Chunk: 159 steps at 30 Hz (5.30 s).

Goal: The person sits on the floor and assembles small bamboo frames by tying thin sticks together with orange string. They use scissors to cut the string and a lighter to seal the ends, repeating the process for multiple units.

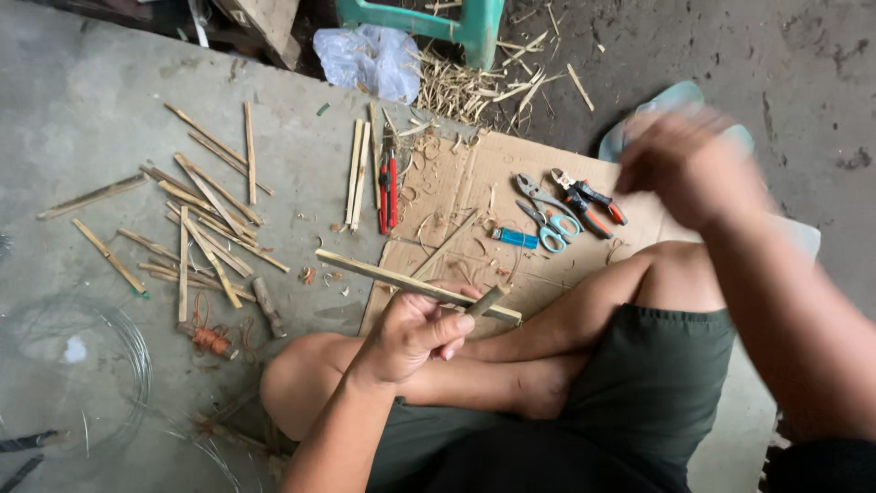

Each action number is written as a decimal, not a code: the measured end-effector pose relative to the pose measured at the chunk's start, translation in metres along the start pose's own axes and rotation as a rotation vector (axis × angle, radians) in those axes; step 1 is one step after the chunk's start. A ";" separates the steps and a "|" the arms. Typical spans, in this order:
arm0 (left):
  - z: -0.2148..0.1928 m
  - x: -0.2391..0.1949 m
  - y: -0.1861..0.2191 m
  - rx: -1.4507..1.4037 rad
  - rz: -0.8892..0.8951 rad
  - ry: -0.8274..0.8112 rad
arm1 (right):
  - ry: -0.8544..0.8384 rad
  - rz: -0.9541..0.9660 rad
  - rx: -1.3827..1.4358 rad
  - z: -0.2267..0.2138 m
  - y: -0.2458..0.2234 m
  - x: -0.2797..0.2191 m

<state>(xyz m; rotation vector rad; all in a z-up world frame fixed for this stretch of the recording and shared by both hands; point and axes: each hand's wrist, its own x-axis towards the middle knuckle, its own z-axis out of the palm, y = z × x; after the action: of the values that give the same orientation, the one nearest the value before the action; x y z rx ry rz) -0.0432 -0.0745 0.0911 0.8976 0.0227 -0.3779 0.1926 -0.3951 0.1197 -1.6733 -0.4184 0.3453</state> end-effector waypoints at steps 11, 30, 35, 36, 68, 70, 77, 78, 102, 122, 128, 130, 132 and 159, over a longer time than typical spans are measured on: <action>0.038 -0.040 0.019 0.134 -0.056 -0.101 | 0.196 0.865 0.242 0.196 0.194 -0.016; -0.048 -0.038 0.025 0.273 0.135 0.327 | 0.057 -0.022 -1.078 0.133 0.190 -0.007; -0.062 -0.038 0.020 0.272 0.107 0.381 | -0.488 -0.223 -1.258 0.126 0.172 -0.017; -0.063 -0.037 0.019 0.279 0.114 0.371 | -0.640 -0.187 -1.318 0.126 0.169 -0.018; -0.035 0.007 -0.011 0.202 -0.099 0.378 | -0.858 -0.306 -0.344 0.164 -0.076 -0.010; -0.036 0.008 -0.011 0.195 -0.096 0.366 | -0.826 -0.140 -0.433 0.162 -0.075 -0.011; -0.027 0.009 -0.009 0.230 -0.136 0.315 | -0.690 -0.680 -0.696 0.171 -0.069 -0.014; -0.026 0.007 -0.008 0.238 -0.130 0.308 | -0.673 -0.740 -0.760 0.172 -0.069 -0.016; -0.021 0.011 -0.023 0.410 -0.045 0.288 | -0.677 -0.290 -0.571 0.178 -0.052 -0.014; -0.001 0.003 0.002 0.110 -0.098 0.227 | -0.545 0.392 0.576 0.167 0.080 -0.006; -0.028 0.014 -0.003 0.026 0.009 0.419 | -0.150 0.113 0.633 0.195 0.083 -0.065; -0.035 0.018 -0.008 0.049 0.003 0.480 | -0.117 -0.031 0.393 0.207 0.076 -0.081; -0.037 0.020 -0.015 0.066 -0.008 0.519 | -0.102 0.074 0.313 0.221 0.068 -0.089; -0.029 0.017 -0.005 0.032 0.058 0.533 | -0.120 0.032 0.327 0.225 0.049 -0.084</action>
<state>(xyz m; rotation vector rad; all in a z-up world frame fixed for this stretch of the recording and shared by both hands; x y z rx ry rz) -0.0251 -0.0607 0.0659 1.0073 0.4804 -0.0764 0.0191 -0.2425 0.0385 -1.3459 -0.4004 0.5115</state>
